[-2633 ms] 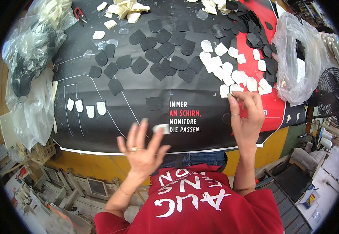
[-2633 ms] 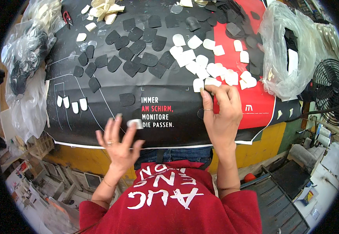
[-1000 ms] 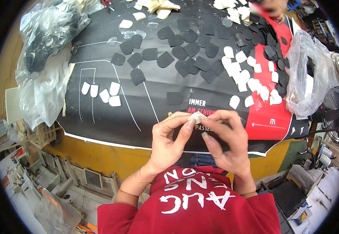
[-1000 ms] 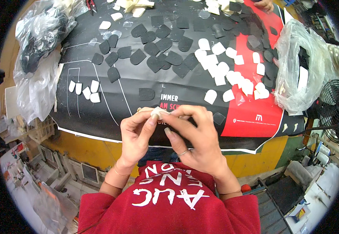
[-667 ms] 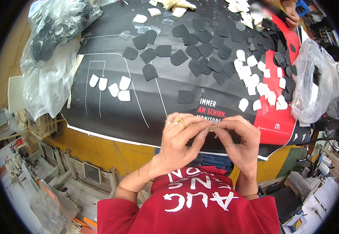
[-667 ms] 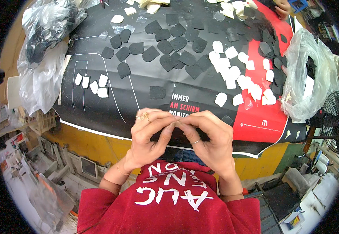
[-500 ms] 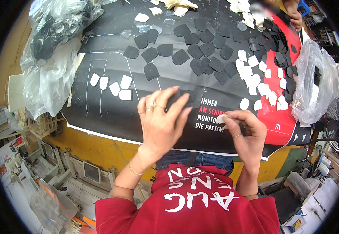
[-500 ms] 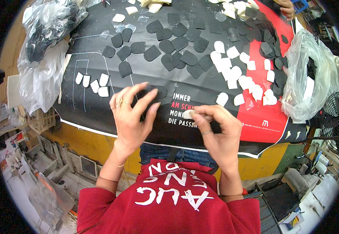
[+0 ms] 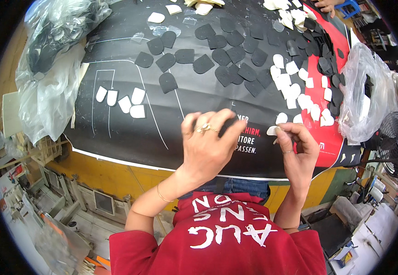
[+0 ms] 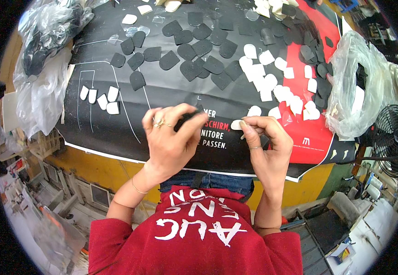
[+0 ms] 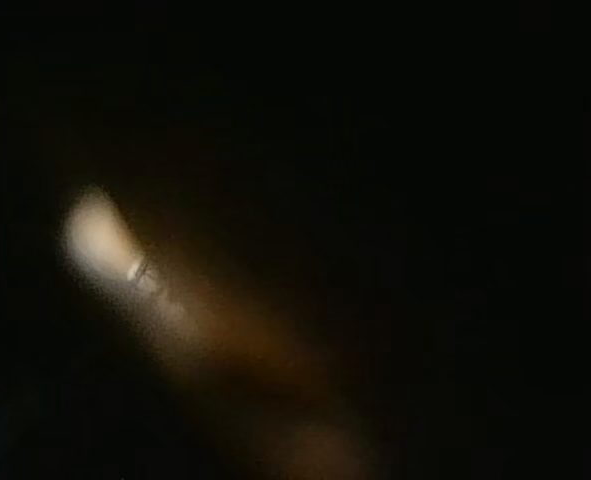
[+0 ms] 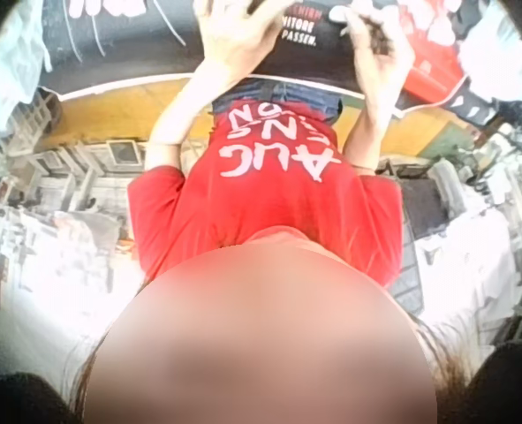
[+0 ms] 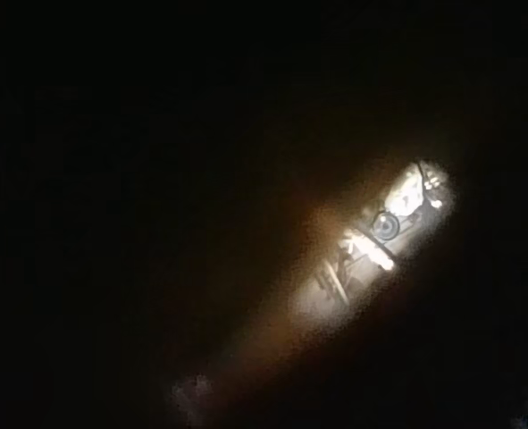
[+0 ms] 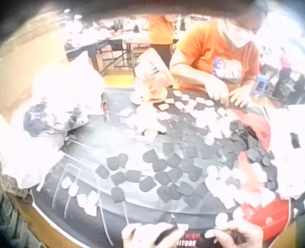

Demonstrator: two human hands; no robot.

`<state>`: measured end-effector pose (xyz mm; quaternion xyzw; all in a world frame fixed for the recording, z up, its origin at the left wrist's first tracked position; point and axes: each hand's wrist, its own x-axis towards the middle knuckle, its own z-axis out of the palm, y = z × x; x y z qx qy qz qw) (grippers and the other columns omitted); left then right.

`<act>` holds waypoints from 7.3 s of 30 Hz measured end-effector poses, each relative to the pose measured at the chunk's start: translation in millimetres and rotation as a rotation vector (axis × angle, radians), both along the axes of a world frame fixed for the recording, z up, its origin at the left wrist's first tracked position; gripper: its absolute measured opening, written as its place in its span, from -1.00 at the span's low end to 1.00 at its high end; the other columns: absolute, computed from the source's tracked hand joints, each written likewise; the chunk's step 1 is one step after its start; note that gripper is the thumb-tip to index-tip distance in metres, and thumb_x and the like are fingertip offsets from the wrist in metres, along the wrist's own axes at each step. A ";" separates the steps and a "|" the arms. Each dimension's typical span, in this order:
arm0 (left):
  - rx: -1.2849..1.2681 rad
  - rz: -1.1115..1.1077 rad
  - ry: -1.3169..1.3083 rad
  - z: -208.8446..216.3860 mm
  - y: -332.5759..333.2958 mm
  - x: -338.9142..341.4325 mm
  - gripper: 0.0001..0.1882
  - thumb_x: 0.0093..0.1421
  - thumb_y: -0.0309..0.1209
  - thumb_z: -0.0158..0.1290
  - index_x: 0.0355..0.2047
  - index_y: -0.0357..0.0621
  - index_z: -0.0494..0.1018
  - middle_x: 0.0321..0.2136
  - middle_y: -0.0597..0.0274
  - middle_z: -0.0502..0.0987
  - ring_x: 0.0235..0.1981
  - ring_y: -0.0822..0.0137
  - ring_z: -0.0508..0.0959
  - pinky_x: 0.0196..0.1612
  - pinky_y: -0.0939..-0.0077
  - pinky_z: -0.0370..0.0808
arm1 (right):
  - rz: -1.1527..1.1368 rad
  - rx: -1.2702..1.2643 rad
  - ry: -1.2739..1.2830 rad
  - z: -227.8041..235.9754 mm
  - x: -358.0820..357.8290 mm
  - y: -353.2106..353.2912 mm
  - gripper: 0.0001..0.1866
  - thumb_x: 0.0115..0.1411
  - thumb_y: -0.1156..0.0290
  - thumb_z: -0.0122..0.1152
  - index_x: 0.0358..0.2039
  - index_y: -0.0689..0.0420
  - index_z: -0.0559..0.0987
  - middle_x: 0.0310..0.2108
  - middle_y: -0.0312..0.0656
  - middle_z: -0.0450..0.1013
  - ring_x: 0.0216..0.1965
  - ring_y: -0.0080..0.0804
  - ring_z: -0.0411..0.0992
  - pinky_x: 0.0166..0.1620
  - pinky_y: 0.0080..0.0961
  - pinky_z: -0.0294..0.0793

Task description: The person repeatedly picks small white adhesive pads from a table, peels off the backing paper by hand, and places the peeled pads into a separate pile. A second person works nearby on similar pads. The camera remains in a fixed overhead position throughout.

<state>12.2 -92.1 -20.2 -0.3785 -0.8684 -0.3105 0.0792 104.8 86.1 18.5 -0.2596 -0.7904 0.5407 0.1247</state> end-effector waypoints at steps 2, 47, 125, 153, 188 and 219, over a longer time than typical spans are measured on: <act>-0.052 0.122 -0.073 3.1 -1.1 8.9 -0.60 0.02 -0.27 0.34 -0.09 0.08 0.61 -0.22 0.38 0.44 -0.21 0.32 0.44 0.03 0.30 0.15 | -0.001 -0.008 -0.004 -1.8 -0.4 1.3 -0.87 0.19 0.60 0.32 -0.24 0.32 0.61 -0.40 -0.23 0.53 -0.40 -0.58 0.45 -0.28 -0.65 0.42; -0.118 -0.055 0.037 -10.0 -15.5 16.2 -0.63 -0.01 -0.43 0.30 -0.13 0.02 0.62 -0.04 0.32 0.53 -0.11 0.30 0.49 0.17 0.23 0.19 | 0.090 0.171 -0.126 -13.0 -26.9 -34.4 -0.88 0.22 0.53 0.30 -0.24 0.29 0.62 -0.45 -0.19 0.57 -0.47 -0.58 0.48 -0.36 -0.62 0.47; -0.081 0.118 -0.050 8.2 6.5 0.2 -0.73 0.10 -0.30 0.29 -0.18 0.00 0.60 -0.35 0.35 0.48 -0.30 0.31 0.48 0.11 0.24 0.15 | -0.014 0.080 0.022 1.5 1.1 -14.2 -0.87 0.18 0.62 0.32 -0.23 0.30 0.64 -0.28 -0.23 0.57 -0.37 -0.67 0.40 -0.28 -0.71 0.38; -0.213 0.084 0.034 -5.7 -2.8 33.1 -0.61 0.09 -0.29 0.28 -0.03 0.06 0.59 -0.17 0.35 0.44 -0.16 0.34 0.46 0.18 0.16 0.10 | 0.078 0.022 -0.074 -24.0 -33.4 -29.0 -0.90 0.20 0.54 0.32 -0.30 0.31 0.64 -0.43 -0.18 0.55 -0.54 -0.59 0.47 -0.48 -0.61 0.43; -0.275 0.046 0.021 0.1 1.2 27.9 -0.57 0.09 -0.26 0.27 0.00 0.04 0.56 -0.18 0.35 0.45 -0.18 0.36 0.47 0.24 0.07 0.06 | 0.077 0.267 -0.052 -22.8 -34.9 -40.8 -0.90 0.21 0.54 0.32 -0.29 0.29 0.61 -0.48 -0.26 0.45 -0.61 -0.67 0.31 -0.54 -0.67 0.27; -0.312 0.011 0.077 3.0 2.0 24.1 -0.61 0.10 -0.26 0.26 -0.04 0.00 0.57 -0.25 0.33 0.46 -0.17 0.33 0.49 0.27 -0.01 0.04 | -0.066 0.441 0.051 -39.8 -30.1 -34.4 -0.62 0.19 0.52 0.35 0.00 0.29 0.47 -0.41 -0.24 0.34 -0.64 -0.64 0.14 -0.55 -0.62 0.20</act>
